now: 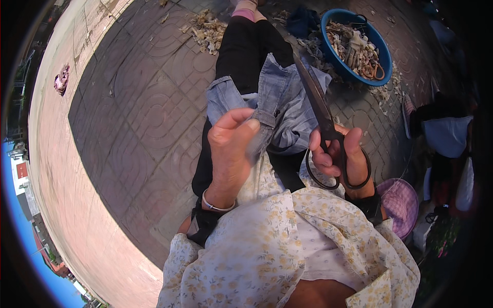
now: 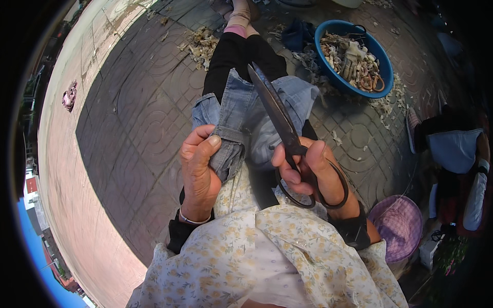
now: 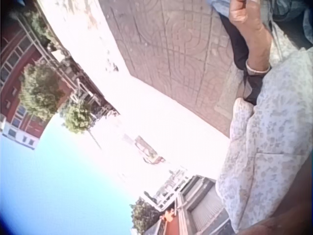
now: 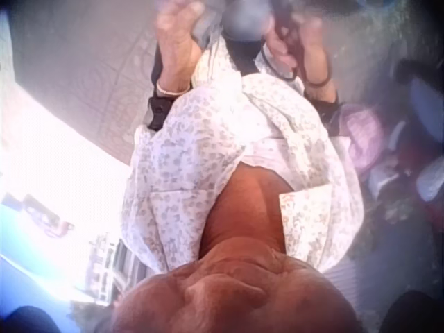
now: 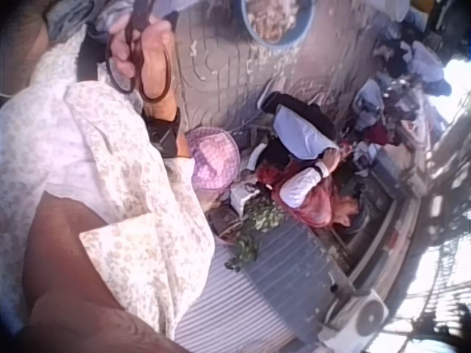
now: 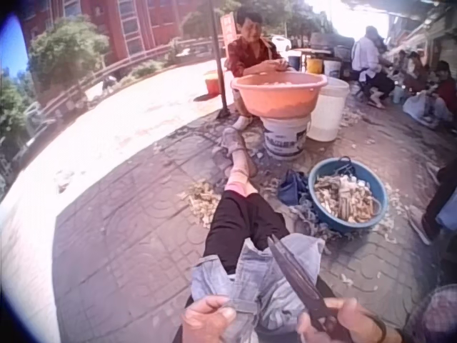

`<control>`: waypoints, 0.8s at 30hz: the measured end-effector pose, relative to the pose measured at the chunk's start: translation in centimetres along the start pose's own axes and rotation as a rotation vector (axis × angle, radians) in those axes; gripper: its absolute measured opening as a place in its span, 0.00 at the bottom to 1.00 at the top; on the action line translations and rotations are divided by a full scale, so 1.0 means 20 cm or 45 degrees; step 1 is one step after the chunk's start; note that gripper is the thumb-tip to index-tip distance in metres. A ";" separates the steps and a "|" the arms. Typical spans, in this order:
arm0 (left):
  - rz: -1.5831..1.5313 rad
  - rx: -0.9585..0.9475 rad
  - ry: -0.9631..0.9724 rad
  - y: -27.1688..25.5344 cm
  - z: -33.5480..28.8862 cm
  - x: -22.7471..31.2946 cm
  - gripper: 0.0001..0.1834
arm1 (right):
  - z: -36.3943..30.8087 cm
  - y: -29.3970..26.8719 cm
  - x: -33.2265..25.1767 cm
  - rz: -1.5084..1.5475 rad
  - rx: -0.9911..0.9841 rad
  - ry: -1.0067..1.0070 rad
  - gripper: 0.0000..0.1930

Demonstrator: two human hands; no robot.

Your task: The person uses large shears to trim the edge of a piece of denim fabric held in their lap.

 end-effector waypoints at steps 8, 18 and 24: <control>-0.161 0.029 -0.098 -0.05 0.01 -0.01 0.12 | -0.10 0.02 0.08 -0.137 -0.167 0.295 0.38; -0.233 0.025 -0.127 -0.07 0.01 -0.03 0.13 | -0.10 0.03 0.08 -0.137 -0.206 0.335 0.37; -0.266 -0.012 -0.134 -0.07 0.01 -0.02 0.13 | -0.10 0.04 0.08 -0.123 -0.224 0.349 0.37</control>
Point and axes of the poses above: each hand's wrist, its own z-axis towards the middle knuckle, its own y-axis out of the palm, x = y × z, the point moved 2 cm from there along z, towards the middle knuckle, and after that the axes turned 3 degrees about x, right-handed, at the moved point
